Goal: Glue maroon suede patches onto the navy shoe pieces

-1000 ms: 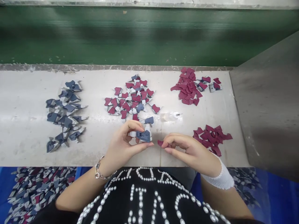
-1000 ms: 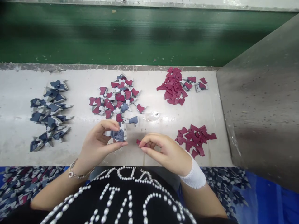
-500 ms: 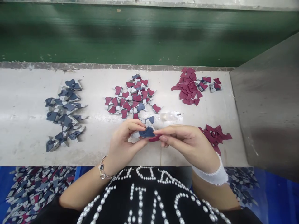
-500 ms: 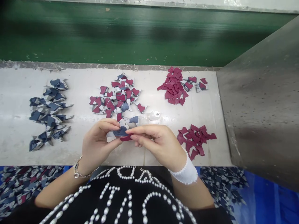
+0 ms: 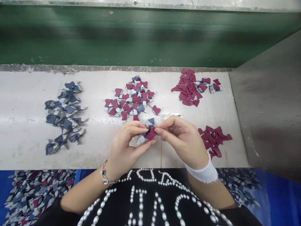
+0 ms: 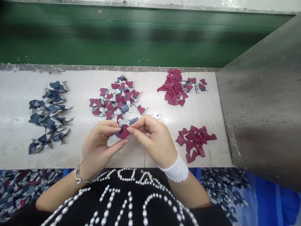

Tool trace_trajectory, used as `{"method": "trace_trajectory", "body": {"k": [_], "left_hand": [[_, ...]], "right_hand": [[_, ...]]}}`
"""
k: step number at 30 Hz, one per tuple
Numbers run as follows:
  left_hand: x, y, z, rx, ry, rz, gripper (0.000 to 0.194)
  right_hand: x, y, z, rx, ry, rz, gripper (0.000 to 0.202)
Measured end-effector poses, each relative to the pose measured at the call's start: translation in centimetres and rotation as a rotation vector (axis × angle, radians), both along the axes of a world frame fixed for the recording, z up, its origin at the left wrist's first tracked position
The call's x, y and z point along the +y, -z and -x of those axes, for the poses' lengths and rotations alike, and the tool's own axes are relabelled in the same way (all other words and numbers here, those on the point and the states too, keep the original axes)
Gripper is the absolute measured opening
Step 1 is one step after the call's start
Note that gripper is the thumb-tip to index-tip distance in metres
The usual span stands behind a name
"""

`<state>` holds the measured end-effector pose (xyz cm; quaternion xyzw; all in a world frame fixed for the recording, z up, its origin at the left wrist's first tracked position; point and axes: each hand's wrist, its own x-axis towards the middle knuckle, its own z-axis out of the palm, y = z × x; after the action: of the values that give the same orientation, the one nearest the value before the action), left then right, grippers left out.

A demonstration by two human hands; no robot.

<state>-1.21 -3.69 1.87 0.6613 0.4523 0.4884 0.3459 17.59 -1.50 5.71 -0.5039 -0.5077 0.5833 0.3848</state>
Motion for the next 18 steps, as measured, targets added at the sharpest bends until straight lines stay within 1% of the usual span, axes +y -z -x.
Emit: {"method": "trace_trajectory", "body": {"k": [4,9,11,13,15,18], "left_hand": [[0.0,0.1,0.1,-0.02,-0.006,-0.005,0.037],[-0.1,-0.1,0.2,-0.029,0.006,-0.014,0.037],[-0.1,-0.3,0.2,-0.032,0.02,-0.023,0.039],[0.0,-0.6,0.3,-0.03,0.043,-0.051,0.04],[0.0,-0.8,0.4,-0.023,0.066,-0.083,0.041],[0.1,-1.2,0.6,-0.015,0.086,-0.11,0.041]], "right_hand": [[0.1,-0.1,0.2,-0.011,-0.008,-0.02,0.01],[0.2,-0.4,0.0,0.02,-0.048,-0.013,0.012],[0.3,-0.5,-0.1,0.046,-0.076,-0.008,0.011],[0.5,-0.5,-0.2,0.053,-0.11,-0.005,0.014],[0.7,-0.5,-0.3,0.035,-0.155,-0.01,0.019],[0.9,-0.7,-0.3,0.013,-0.224,-0.019,0.018]]}}
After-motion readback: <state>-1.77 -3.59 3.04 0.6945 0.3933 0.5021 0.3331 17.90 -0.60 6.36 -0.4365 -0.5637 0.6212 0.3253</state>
